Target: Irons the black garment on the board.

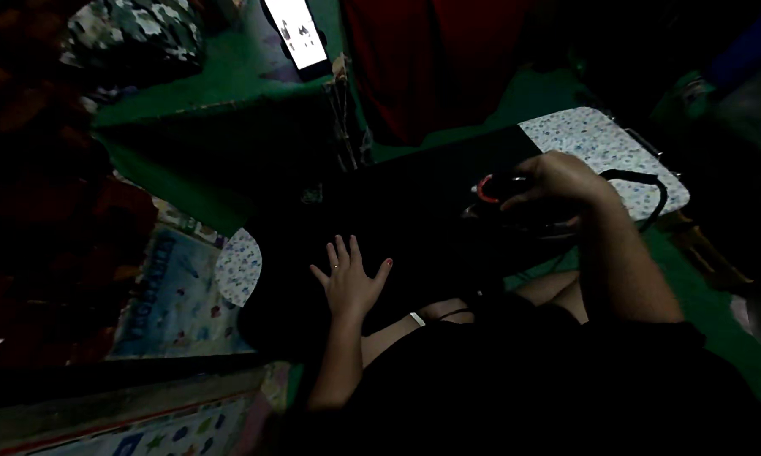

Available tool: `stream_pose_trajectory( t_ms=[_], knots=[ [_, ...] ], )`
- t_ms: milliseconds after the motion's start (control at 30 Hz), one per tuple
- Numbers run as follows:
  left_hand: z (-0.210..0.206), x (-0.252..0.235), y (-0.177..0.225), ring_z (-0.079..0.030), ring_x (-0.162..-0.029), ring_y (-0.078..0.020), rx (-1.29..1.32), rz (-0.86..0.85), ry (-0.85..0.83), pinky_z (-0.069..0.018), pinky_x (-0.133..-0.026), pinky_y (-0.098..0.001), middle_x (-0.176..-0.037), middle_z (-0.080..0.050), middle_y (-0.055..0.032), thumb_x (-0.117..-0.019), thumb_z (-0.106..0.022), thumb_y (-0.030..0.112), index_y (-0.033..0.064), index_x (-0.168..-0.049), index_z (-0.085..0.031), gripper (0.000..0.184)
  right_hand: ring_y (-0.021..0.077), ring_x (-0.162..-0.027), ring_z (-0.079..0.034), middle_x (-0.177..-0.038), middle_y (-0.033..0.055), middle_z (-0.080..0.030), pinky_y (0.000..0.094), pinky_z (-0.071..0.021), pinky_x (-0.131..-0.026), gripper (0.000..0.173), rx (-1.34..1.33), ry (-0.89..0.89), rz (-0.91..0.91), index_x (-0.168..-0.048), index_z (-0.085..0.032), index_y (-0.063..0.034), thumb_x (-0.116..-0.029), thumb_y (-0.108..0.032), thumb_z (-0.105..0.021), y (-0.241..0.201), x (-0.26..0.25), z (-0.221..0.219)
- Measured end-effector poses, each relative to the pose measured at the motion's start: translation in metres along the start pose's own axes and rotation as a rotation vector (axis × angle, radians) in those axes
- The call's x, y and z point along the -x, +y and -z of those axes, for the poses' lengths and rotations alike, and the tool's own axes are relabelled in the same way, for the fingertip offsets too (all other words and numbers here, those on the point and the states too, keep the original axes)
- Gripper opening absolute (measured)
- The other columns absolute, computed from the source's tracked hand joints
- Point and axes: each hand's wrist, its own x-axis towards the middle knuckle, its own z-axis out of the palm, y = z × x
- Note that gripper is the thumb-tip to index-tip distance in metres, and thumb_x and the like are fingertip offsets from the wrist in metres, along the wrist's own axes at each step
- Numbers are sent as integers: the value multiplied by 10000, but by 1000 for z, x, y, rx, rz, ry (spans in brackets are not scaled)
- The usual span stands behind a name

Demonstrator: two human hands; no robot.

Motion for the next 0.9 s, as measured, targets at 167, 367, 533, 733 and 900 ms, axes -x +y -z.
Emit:
stream_pose_trajectory(
  t_ms=[167, 367, 533, 733, 900],
  knots=[
    [-1, 1, 0, -65, -1592, -350, -8, 0, -13, 39, -1191, -720, -1717, -124, -159, -931, -448, 771, 88, -1639, -214, 1011, 339, -725, -685, -748, 136, -696, 603, -513, -679, 358, 16, -8, 214, -915, -740, -47, -805, -356, -885, -39, 21, -25],
    [0, -5, 0, -61, -1594, -336, -17, -4, -23, 36, -1195, -712, -1719, -125, -147, -933, -436, 776, 89, -1642, -198, 1016, 413, -790, -696, -790, 190, -692, 627, -517, -694, 413, 88, 109, 100, -962, -698, -26, -865, -406, -827, -63, -9, -36],
    [3, -9, 2, -47, -1597, -325, -38, 14, -54, 37, -1197, -713, -1723, -105, -140, -928, -427, 787, 95, -1646, -188, 1026, 451, -1019, -696, -1039, 221, -734, 683, -514, -850, 421, 95, 123, -52, -1146, -722, -68, -898, -401, -791, -68, -74, -28],
    [6, -11, 2, -33, -1598, -319, -23, 24, -78, 50, -1198, -707, -1727, -98, -120, -925, -411, 796, 97, -1646, -191, 1028, 455, -1153, -649, -1181, 250, -691, 671, -497, -911, 475, 80, 134, -296, -1187, -682, -23, -924, -411, -756, -77, -146, -13],
    [7, -12, 2, -38, -1599, -306, -25, 35, -80, 48, -1205, -697, -1727, -107, -114, -924, -411, 800, 110, -1647, -194, 1023, 435, -1202, -636, -1249, 246, -675, 666, -494, -948, 512, 47, 163, -378, -1218, -674, -12, -906, -407, -768, -77, -177, -12]
  ],
)
